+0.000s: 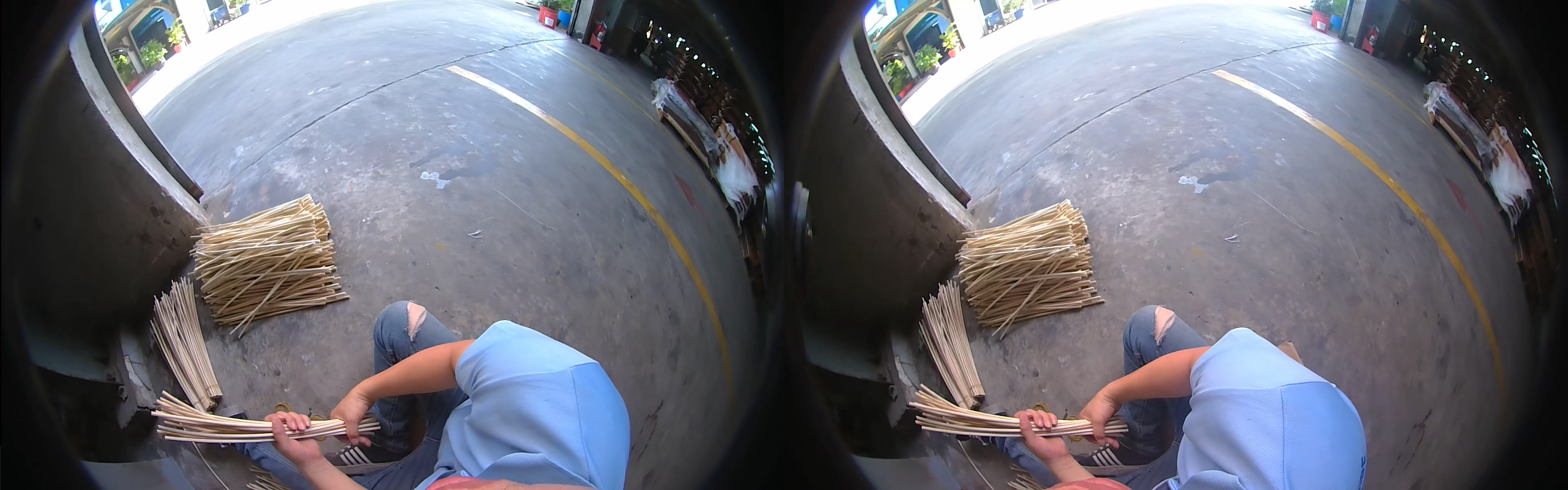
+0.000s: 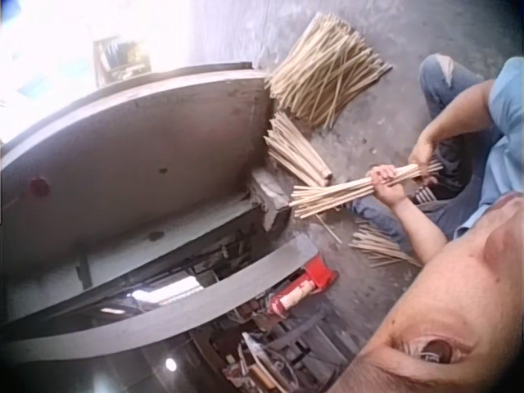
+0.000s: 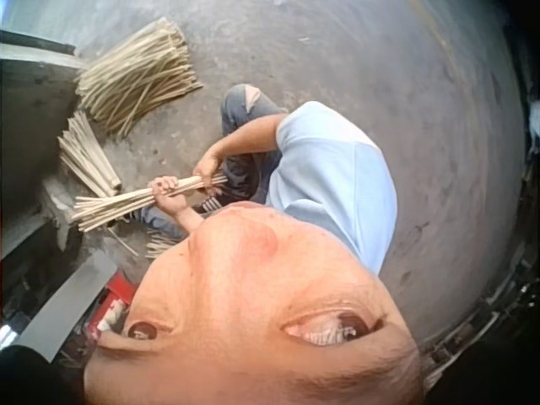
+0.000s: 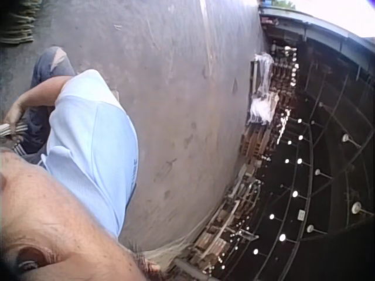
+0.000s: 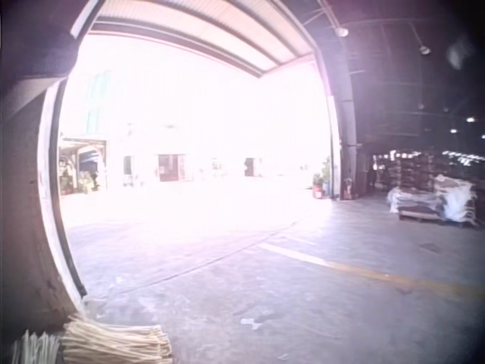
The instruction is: The person sits on the floor and repeatedly gathers thin wooden sticks into bundles, aligns them, and secures them with rubber bands. The person places completed bundles on the floor and continues the process with new sticks.
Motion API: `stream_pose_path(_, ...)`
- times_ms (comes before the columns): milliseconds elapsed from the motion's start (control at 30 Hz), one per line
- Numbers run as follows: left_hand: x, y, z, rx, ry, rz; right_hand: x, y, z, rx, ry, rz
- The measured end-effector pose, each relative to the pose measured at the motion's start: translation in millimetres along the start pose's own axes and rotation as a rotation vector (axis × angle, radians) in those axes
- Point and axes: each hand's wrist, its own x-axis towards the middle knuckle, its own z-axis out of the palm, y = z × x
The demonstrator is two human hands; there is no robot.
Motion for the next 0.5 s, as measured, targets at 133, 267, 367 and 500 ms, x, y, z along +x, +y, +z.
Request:
stream_pose_path(133, 2.3, -13.3, -6.7, 0.024, 0.297, 0.097, 9.5, 15.5, 23.1, -0.687, 0.822, -0.063)
stream_pose_path(267, 5.1, -15.0, -13.7, 0.22, 0.572, 0.135, 23.2, 12.1, 48.8, -0.732, 1.181, 0.001)
stream_pose_path(367, 0.3, -7.7, -8.9, 0.303, 0.497, 0.095, 20.4, 11.1, 48.7, -0.386, 0.905, -0.129)
stream_pose_path(500, -16.9, -13.0, 18.8, 0.233, 0.221, -0.078, 10.0, 33.0, 36.0, 0.15, 0.532, -0.123)
